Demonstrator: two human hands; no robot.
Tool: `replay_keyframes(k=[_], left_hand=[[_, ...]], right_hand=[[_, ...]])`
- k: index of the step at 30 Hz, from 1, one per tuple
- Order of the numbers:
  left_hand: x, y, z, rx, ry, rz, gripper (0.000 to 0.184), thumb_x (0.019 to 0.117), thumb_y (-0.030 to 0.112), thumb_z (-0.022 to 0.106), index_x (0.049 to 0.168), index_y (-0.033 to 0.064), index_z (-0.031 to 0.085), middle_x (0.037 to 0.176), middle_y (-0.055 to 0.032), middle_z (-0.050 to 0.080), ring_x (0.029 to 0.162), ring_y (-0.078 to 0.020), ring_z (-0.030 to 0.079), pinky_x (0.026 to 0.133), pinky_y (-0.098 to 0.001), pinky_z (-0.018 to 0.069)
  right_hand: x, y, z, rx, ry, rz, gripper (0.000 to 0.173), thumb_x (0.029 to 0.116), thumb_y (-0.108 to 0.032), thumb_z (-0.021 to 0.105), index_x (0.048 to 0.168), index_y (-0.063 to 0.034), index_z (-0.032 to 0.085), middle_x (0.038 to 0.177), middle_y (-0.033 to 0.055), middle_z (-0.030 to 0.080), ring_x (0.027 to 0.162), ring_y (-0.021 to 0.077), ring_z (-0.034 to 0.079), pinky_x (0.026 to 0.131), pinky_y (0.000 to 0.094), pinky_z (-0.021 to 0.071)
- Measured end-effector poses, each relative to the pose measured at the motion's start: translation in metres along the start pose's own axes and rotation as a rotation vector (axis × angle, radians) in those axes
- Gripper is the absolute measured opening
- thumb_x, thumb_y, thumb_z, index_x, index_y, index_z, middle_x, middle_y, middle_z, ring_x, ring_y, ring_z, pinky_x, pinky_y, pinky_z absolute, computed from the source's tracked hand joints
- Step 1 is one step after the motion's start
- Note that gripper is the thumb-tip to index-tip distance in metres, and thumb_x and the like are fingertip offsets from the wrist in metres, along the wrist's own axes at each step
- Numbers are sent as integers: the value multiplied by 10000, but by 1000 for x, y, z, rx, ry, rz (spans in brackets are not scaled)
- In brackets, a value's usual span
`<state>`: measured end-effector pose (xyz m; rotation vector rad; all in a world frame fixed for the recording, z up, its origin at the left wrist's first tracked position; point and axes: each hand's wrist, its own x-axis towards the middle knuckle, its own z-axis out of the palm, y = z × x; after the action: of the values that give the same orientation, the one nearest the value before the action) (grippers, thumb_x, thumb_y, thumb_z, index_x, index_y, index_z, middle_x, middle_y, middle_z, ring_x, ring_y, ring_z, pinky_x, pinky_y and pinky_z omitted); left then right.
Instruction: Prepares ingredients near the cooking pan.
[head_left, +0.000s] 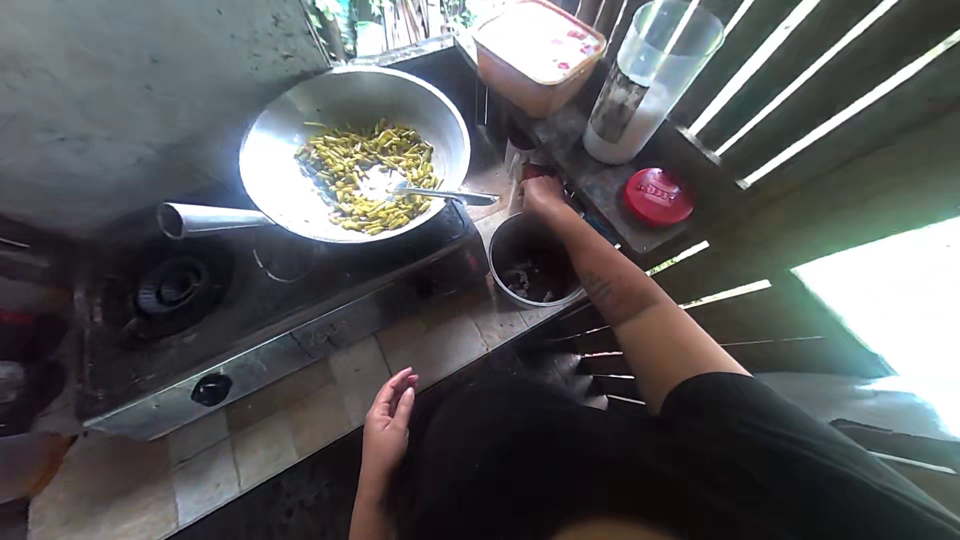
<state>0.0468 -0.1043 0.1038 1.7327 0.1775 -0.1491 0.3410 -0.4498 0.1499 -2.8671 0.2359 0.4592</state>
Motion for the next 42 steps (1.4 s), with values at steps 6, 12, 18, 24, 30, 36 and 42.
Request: replay_keyframes(k=[6,12,18,24,30,36,42], left_hand=[[-3,1,-16,46,-35,-13,374,1005,65,479,1333,-98,553,1236,-165,660,1099,-94,652,959,-237,523],[-11,1,-23,76,-55,-37,374,1013,61,486,1345,-99,553,1258,-195,654,1121,-119,650,974,-251,515],[-19,-8,-30,76,-28,3,374,1003,71,497,1330,-99,560,1214,-175,673,1087,-85,656,954,-223,517],[-29,-15,-38,74,40,7,371,992,62,500,1314,-108,570,1203,-181,675,1081,-72,651,949,-205,510],[-26,-13,-40,88,10,-10,375,1000,67,500,1331,-97,567,1220,-200,667,1094,-112,653,964,-241,511],[-21,-12,-40,112,-30,15,401,1004,103,492,1346,-96,559,1230,-208,668,1108,-160,663,972,-299,526],[-25,-18,-37,92,-33,-13,383,1007,89,501,1342,-85,565,1221,-192,672,1102,-125,657,969,-265,517]], right_hand=[[-1,13,5,49,96,-302,266,1010,-172,645,1211,-21,733,1236,266,693,1255,467,600,1110,659,398],[0,-6,-20,194,341,-223,383,1006,-2,494,1358,-18,643,1416,229,600,1368,404,532,1155,550,404],[18,-17,-19,-14,227,-168,374,957,38,613,1330,16,638,1431,272,565,1372,480,499,1104,652,420],[15,-21,-35,-54,174,-169,366,913,51,635,1276,8,663,1381,244,617,1354,442,536,1090,640,439],[-5,-28,-60,45,252,-171,286,972,-23,573,1225,-71,699,1291,258,646,1311,458,544,1033,639,452],[6,-11,-77,108,219,-320,223,1000,-66,595,1179,-28,721,1212,250,694,1220,446,618,1040,656,448],[8,-1,-83,125,207,-306,229,1036,-121,591,1193,-9,715,1213,258,692,1210,430,630,1048,632,446]])
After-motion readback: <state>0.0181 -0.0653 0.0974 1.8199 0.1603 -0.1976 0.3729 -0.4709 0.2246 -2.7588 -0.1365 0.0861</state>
